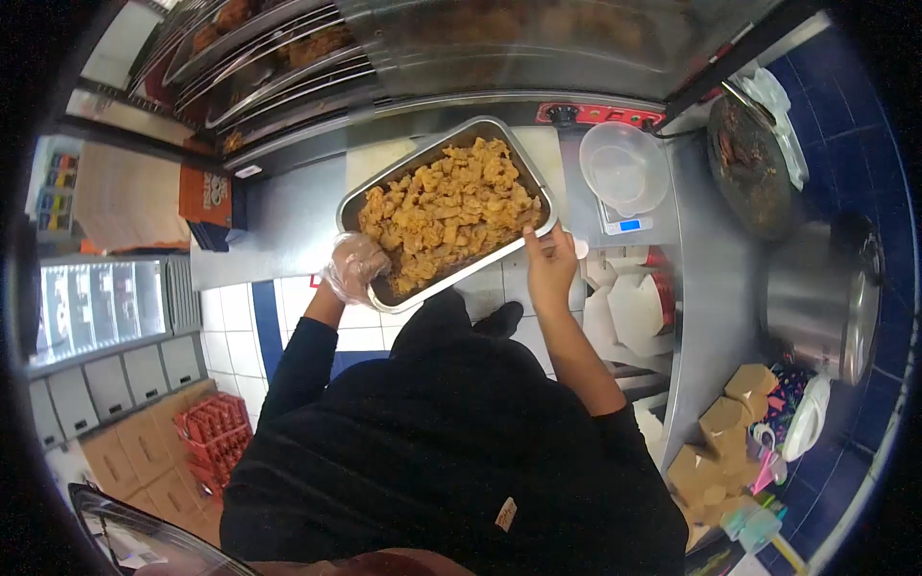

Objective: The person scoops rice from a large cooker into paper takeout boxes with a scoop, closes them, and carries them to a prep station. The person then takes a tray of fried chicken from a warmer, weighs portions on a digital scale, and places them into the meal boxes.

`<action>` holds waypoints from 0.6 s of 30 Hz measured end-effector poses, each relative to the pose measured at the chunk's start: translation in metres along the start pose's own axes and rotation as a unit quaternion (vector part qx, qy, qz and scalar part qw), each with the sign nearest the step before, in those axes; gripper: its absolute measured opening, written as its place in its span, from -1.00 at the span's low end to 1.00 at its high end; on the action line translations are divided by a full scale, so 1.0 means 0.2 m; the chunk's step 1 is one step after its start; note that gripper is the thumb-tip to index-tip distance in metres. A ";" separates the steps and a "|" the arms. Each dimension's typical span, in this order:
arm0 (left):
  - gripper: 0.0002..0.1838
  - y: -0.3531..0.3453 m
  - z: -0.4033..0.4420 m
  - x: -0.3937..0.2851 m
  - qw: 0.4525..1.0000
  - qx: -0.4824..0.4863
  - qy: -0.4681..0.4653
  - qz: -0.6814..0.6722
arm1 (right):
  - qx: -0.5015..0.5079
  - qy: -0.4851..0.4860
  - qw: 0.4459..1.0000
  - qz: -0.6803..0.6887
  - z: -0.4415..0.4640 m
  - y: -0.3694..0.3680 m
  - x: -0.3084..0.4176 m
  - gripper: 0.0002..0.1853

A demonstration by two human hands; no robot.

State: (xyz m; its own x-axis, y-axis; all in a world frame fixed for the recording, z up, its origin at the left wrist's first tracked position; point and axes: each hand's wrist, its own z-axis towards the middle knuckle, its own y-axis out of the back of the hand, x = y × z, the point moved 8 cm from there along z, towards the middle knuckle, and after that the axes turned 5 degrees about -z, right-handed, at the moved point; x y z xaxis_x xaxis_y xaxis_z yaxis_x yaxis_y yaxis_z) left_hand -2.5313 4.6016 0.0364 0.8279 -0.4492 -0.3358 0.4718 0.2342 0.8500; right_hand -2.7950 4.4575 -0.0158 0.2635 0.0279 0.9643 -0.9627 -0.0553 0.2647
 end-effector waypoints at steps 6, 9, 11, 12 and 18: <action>-0.34 0.13 0.19 0.08 0.980 0.167 -0.090 -0.061 | -0.001 -0.025 0.994 -0.105 -0.09 -0.11 0.01 -0.70; -0.37 0.15 0.33 0.14 0.978 0.190 -0.037 -0.078 | -0.018 -0.070 0.994 -0.088 -0.13 -0.12 0.02 -0.69; -0.39 0.13 0.38 0.18 0.975 0.204 0.000 -0.091 | -0.028 -0.062 0.993 -0.098 -0.13 -0.11 0.02 -0.69; -0.40 0.12 0.40 0.21 0.972 0.212 0.019 -0.096 | -0.032 -0.058 0.992 -0.103 -0.14 -0.11 0.03 -0.68; -0.27 -0.22 0.86 0.20 0.977 0.177 0.120 -0.031 | -0.025 -0.028 0.975 -0.221 -0.16 -0.14 0.17 -0.63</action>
State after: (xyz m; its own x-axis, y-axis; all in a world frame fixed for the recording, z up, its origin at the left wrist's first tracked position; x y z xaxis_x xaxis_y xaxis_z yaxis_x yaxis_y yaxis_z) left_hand -2.5717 4.4247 0.0555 0.8680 -0.2290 -0.4407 0.4246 -0.1179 0.8977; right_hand -2.7612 4.4925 0.0092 0.6539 -0.0159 0.7564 -0.7565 -0.0004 0.6540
